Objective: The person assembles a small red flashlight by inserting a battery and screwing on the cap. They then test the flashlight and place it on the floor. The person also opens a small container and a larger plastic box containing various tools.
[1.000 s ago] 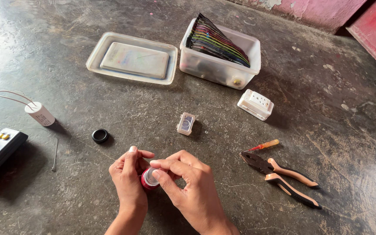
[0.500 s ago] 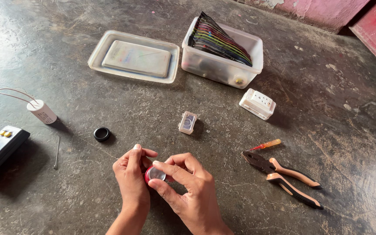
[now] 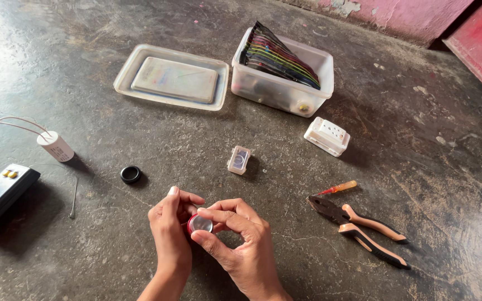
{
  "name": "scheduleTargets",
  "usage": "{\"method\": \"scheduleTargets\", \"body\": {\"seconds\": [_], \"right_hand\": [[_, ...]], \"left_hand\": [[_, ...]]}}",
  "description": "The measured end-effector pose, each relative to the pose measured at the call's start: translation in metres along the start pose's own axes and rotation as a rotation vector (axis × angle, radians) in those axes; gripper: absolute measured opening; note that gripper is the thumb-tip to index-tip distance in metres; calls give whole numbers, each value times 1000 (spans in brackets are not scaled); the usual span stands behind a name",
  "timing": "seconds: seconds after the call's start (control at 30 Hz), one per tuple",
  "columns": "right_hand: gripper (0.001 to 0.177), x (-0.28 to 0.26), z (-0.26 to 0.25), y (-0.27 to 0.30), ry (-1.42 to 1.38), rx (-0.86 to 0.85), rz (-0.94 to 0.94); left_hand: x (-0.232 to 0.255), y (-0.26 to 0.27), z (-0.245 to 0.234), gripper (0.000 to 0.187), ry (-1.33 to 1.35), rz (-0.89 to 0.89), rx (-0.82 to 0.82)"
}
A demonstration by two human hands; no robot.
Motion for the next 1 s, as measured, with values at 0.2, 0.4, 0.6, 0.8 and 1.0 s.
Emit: {"method": "scheduleTargets", "body": {"seconds": [0.2, 0.4, 0.6, 0.8, 1.0], "right_hand": [[34, 12, -4, -4, -145, 55, 108], [39, 10, -1, 1, -208, 12, 152], [41, 11, 16, 0, -129, 45, 140], [46, 12, 20, 2, -170, 37, 166], [54, 3, 18, -16, -143, -62, 22]], "left_hand": [[-1, 20, -8, 37, -172, 153, -315], [-21, 12, -19, 44, -80, 241, -378], [-50, 3, -35, 44, 38, 243, -297], [-73, -1, -40, 43, -189, 423, -78], [-36, -13, -38, 54, 3, 299, -220]]}}
Point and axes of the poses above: each hand's wrist, its own y-axis away from the middle knuckle, its own z-axis out of the palm, x = y × z, the point moved 1 cm from there along -y, towards the middle knuckle, and after that the axes turned 7 degrees about -y, right-handed, at the moved point
